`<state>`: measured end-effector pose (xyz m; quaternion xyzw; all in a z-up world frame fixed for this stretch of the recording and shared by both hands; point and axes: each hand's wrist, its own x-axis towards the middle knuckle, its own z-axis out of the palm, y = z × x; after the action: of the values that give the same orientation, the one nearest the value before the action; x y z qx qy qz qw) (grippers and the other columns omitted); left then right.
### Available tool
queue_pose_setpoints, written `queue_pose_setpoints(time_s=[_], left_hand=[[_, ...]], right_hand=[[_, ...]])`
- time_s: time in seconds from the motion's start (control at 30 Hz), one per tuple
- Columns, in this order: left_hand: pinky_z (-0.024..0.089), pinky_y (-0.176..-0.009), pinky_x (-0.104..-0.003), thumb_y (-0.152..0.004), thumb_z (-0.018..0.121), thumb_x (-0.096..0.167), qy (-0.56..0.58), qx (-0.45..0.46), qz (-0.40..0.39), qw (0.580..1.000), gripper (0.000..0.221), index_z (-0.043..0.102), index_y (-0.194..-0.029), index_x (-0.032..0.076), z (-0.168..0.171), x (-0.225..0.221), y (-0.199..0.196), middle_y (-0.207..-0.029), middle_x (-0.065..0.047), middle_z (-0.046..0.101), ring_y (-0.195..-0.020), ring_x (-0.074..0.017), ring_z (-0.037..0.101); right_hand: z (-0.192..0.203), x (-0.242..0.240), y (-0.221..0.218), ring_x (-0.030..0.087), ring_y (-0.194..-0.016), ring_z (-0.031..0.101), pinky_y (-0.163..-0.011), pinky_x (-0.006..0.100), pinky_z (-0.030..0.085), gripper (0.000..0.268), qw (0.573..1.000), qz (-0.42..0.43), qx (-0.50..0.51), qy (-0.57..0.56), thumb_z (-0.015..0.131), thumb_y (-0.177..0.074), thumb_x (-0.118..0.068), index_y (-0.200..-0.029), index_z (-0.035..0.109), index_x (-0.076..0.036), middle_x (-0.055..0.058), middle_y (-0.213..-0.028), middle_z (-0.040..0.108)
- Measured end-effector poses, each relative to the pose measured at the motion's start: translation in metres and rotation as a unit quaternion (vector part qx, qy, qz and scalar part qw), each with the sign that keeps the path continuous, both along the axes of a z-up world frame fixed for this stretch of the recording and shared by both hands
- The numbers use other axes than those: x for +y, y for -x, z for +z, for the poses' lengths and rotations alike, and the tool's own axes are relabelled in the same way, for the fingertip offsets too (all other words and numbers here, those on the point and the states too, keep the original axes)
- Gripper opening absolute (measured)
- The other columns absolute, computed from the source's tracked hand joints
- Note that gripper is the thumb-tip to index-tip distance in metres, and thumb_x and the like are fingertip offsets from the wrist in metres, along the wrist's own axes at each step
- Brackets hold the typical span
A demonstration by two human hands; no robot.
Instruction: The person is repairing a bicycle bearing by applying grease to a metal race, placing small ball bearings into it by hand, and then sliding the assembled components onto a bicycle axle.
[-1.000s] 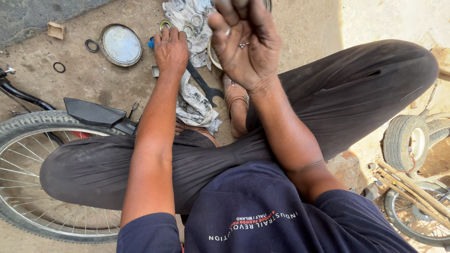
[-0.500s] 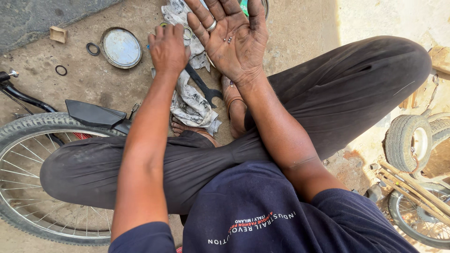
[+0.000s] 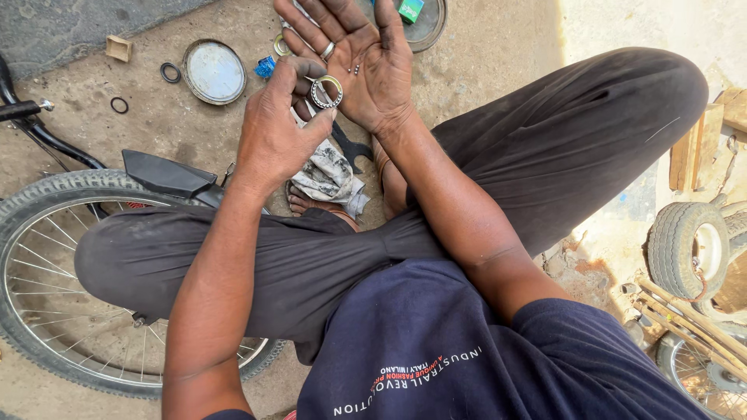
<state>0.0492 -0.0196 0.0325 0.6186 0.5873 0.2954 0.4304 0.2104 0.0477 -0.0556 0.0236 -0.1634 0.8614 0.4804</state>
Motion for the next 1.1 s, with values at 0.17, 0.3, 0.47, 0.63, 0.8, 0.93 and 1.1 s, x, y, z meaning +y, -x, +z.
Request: queue_pose_setpoints(time_s=[0.17,0.3,0.47,0.63,0.8,0.93,1.1], left_hand=[[0.058,-0.070,-0.030,-0.087,0.080,0.010,0.056,0.012,0.018,0.998,0.041,0.058,-0.121,0.007,-0.014,-0.001,-0.002,-0.097,-0.004,0.074,-0.077,-0.0128,0.070],[0.060,-0.072,-0.031,-0.086,0.079,0.008,0.047,0.005,0.007,0.999,0.042,0.055,-0.120,0.005,-0.016,0.002,-0.002,-0.098,-0.004,0.073,-0.081,-0.0119,0.072],[0.060,-0.073,-0.035,-0.086,0.078,0.003,0.011,0.030,-0.010,0.999,0.038,0.051,-0.113,0.003,-0.019,0.003,-0.002,-0.097,-0.006,0.073,-0.083,-0.0166,0.075],[0.061,-0.075,-0.035,-0.088,0.077,0.001,-0.022,-0.008,-0.026,0.999,0.040,0.052,-0.118,0.004,-0.021,0.002,0.004,-0.103,-0.009,0.072,-0.087,-0.0194,0.075],[0.064,-0.081,-0.030,-0.093,0.075,0.003,0.010,-0.052,0.020,0.998,0.038,0.052,-0.123,0.005,-0.025,0.008,0.012,-0.108,-0.008,0.074,-0.094,-0.0155,0.077],[0.067,-0.086,-0.028,-0.097,0.073,0.003,-0.002,-0.088,0.048,0.995,0.038,0.048,-0.127,0.004,-0.028,0.008,0.021,-0.113,-0.009,0.075,-0.102,-0.0148,0.078],[0.066,-0.084,-0.028,-0.098,0.073,0.001,0.000,-0.104,0.064,0.993,0.040,0.047,-0.129,0.003,-0.027,0.006,0.024,-0.113,-0.010,0.075,-0.099,-0.0139,0.078]], right_hand=[[0.004,-0.009,0.008,0.025,-0.152,0.047,-0.130,0.037,0.041,0.073,0.999,0.006,-0.048,-0.009,0.030,-0.115,-0.064,-0.153,0.053,-0.005,0.014,-0.157,0.054],[0.008,-0.016,0.009,0.023,-0.150,0.050,-0.129,0.037,0.043,0.077,0.989,0.018,-0.143,-0.015,0.031,-0.113,-0.066,-0.156,0.049,-0.005,0.014,-0.158,0.053],[0.006,-0.017,0.016,0.025,-0.145,0.054,-0.123,0.039,0.048,0.078,0.980,0.045,-0.191,-0.010,0.032,-0.111,-0.067,-0.155,0.049,-0.004,0.014,-0.155,0.055],[0.004,-0.015,0.015,0.023,-0.144,0.055,-0.119,0.038,0.050,0.076,0.979,0.068,-0.192,0.020,0.033,-0.112,-0.065,-0.155,0.049,-0.004,0.013,-0.155,0.055],[0.007,-0.011,0.017,0.020,-0.143,0.054,-0.119,0.039,0.050,0.067,0.985,0.076,-0.149,0.036,0.036,-0.115,-0.057,-0.157,0.044,-0.005,0.010,-0.159,0.051],[0.009,-0.011,0.017,0.020,-0.140,0.055,-0.116,0.039,0.052,0.055,0.985,0.065,-0.159,-0.013,0.048,-0.118,-0.044,-0.159,0.042,-0.008,0.008,-0.162,0.047],[0.010,-0.012,0.019,0.021,-0.139,0.051,-0.119,0.040,0.052,0.054,0.982,0.062,-0.177,-0.030,0.062,-0.116,-0.027,-0.161,0.038,-0.008,0.008,-0.165,0.044]])
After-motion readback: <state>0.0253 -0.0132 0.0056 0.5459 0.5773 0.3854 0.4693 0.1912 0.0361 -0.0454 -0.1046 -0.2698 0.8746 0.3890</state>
